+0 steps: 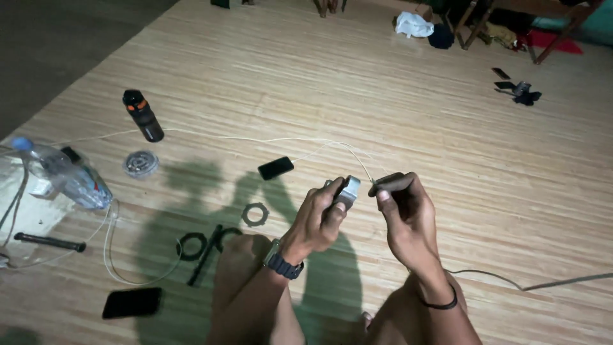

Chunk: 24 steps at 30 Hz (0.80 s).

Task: Sanding the friction surface of a motorcycle brake shoe with sandpaper to prepare it for use.

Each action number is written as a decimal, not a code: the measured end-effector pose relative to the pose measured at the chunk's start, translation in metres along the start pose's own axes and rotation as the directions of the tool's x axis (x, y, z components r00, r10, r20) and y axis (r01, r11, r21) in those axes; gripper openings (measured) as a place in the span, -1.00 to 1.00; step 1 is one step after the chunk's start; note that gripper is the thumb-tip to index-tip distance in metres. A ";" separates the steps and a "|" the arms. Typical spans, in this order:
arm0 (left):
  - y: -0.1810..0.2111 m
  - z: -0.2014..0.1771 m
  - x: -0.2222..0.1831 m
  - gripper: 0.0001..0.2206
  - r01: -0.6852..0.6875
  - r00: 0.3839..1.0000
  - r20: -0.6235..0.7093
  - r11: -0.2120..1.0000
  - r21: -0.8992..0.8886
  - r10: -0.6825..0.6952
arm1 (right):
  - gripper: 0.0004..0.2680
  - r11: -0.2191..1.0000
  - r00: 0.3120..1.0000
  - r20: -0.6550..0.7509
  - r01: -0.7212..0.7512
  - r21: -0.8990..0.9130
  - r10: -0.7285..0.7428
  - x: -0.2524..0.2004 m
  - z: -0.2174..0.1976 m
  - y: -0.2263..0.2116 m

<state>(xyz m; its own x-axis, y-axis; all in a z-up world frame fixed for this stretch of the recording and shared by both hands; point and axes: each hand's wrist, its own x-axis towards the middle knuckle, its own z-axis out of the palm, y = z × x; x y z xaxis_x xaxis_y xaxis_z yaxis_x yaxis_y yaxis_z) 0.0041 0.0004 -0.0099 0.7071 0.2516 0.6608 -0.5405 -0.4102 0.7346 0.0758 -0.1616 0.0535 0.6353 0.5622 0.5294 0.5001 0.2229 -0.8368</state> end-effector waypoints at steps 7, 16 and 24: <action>0.004 -0.001 0.002 -0.73 0.007 1.000 -0.009 0.999 0.031 -0.007 | -0.93 0.995 0.999 0.043 0.002 0.099 -0.007 0.002 -0.004 0.007; 0.023 -0.005 0.009 -0.80 0.183 0.979 -0.097 0.983 0.027 -0.180 | -0.91 0.991 0.992 -0.022 -0.126 -0.046 0.125 0.006 0.006 -0.004; 0.004 0.002 0.003 -0.81 0.315 0.944 -0.091 0.948 -0.042 -0.317 | -0.83 0.959 1.000 0.017 -0.020 -0.282 0.026 0.012 0.010 -0.002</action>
<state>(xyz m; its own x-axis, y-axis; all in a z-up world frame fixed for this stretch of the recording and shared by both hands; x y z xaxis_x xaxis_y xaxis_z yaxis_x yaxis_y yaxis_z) 0.0049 -0.0022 -0.0051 0.7972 0.4478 0.4048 -0.3091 -0.2732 0.9109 0.0767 -0.1470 0.0599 0.6378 0.5812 0.5054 0.6330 -0.0217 -0.7738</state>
